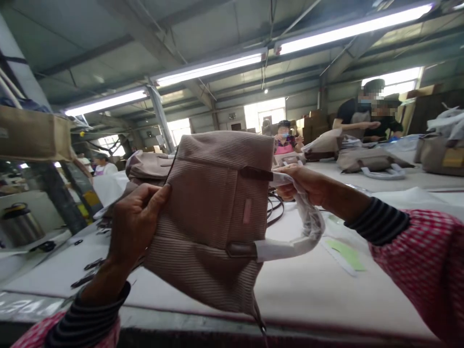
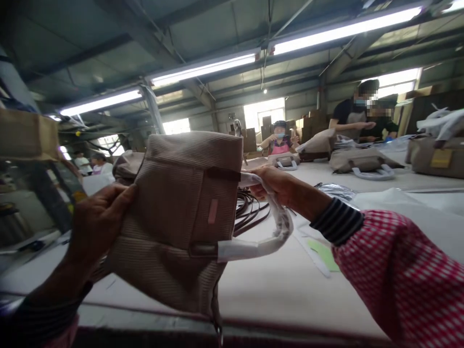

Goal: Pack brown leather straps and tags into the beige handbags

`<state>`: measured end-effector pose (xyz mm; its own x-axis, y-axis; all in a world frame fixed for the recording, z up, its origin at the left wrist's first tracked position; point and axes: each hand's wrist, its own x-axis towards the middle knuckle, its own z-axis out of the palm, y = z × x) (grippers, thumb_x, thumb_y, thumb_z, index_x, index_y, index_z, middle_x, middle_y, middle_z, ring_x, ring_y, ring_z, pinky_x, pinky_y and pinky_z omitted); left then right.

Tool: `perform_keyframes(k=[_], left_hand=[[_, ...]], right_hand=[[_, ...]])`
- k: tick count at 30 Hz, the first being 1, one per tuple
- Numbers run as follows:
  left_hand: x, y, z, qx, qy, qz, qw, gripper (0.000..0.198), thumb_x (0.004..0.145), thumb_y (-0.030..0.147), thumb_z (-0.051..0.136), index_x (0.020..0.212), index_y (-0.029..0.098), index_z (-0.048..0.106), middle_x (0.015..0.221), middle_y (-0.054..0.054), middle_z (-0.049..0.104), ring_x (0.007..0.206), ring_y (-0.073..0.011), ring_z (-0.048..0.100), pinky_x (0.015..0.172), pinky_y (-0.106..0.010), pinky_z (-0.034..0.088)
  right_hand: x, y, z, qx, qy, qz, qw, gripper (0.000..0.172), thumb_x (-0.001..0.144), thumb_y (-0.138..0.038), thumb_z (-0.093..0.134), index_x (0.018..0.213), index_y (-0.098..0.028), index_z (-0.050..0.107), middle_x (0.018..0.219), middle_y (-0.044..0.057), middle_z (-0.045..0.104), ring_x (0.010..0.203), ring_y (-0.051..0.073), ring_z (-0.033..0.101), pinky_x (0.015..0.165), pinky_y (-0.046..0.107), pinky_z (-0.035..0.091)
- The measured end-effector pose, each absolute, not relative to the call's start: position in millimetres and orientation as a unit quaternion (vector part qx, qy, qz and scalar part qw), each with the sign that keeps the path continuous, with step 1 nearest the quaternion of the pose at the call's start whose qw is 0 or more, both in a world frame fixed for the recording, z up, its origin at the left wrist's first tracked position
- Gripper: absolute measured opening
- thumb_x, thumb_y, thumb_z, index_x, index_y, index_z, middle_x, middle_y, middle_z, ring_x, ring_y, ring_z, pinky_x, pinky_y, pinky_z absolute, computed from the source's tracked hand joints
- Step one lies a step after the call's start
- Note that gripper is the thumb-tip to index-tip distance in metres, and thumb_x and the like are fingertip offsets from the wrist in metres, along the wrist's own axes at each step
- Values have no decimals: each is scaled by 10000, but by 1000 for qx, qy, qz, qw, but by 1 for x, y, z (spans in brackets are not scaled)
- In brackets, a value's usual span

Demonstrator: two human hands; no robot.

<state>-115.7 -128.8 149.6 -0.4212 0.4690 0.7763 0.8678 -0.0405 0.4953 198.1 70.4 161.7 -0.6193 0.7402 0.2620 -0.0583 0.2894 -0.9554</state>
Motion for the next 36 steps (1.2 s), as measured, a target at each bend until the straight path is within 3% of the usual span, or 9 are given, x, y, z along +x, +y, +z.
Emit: perform_keyframes(k=[5, 7, 11, 17, 22, 26, 30, 33, 36], left_hand=[[-104, -102, 109, -564, -769, -275, 125, 258, 921, 437, 647, 794, 215, 678, 633, 16, 650, 611, -183, 610, 558, -258, 403], [-93, -85, 68, -604, -771, -149, 134, 82, 916, 282, 626, 943, 227, 682, 801, -8, 729, 726, -204, 681, 614, -265, 443], [-74, -69, 11, -660, -734, -77, 140, 236, 962, 103, 451, 994, 215, 656, 1099, -83, 706, 1022, -243, 672, 756, -301, 486], [-78, -62, 15, -678, -724, -25, 126, 157, 1007, 178, 458, 1017, 198, 613, 1069, -85, 673, 958, -243, 671, 786, -329, 500], [-75, -58, 18, -682, -722, -6, 114, 149, 1029, 264, 471, 1022, 182, 595, 1080, -106, 662, 959, -261, 677, 793, -340, 495], [-75, -56, 17, -684, -725, -40, 72, 188, 1023, 345, 478, 1021, 196, 592, 1074, -86, 660, 898, -251, 686, 745, -325, 483], [-84, -53, 13, -692, -715, -100, 20, 232, 997, 394, 472, 987, 221, 626, 1019, -49, 700, 875, -228, 700, 752, -317, 503], [-93, -53, 19, -662, -707, -249, -25, 290, 943, 453, 511, 989, 226, 685, 963, -44, 730, 861, -232, 699, 770, -326, 528], [-86, -56, 46, -585, -711, -390, -5, 366, 891, 509, 570, 1066, 217, 706, 919, -40, 723, 763, -227, 675, 701, -332, 527]], right_hand=[[191, 93, 91, -338, -749, 480, 306, 344, 831, -467, 637, 631, -201, 549, 519, 20, 518, 445, 117, 386, 441, 276, 294], [186, 96, 54, -352, -772, 445, 286, 367, 788, -476, 689, 589, -198, 555, 551, 28, 549, 478, 127, 425, 462, 276, 316], [190, 96, 13, -345, -814, 386, 265, 370, 803, -453, 666, 565, -193, 551, 610, 15, 568, 611, 141, 474, 566, 261, 348], [232, 98, 31, -337, -861, 327, 194, 82, 656, -211, 734, 733, -183, 726, 674, 3, 616, 645, 146, 495, 595, 269, 329], [242, 92, 60, -310, -784, 512, 162, 278, 728, -310, 774, 972, -178, 772, 677, 1, 639, 571, 133, 521, 521, 246, 394], [201, 86, 75, -255, -647, 683, 223, 326, 893, -450, 705, 1015, -148, 725, 801, 59, 730, 615, 145, 622, 520, 224, 464], [145, 76, 48, -188, -561, 782, 195, 483, 1046, -523, 397, 982, -142, 687, 892, 106, 747, 801, 192, 709, 648, 272, 560], [117, 67, 8, -175, -660, 683, 259, 506, 1012, -601, 396, 903, -179, 654, 945, 102, 741, 864, 205, 701, 703, 288, 560], [105, 60, -21, -182, -732, 585, 297, 279, 897, -480, 684, 886, -203, 652, 933, 49, 717, 868, 194, 649, 763, 267, 529]])
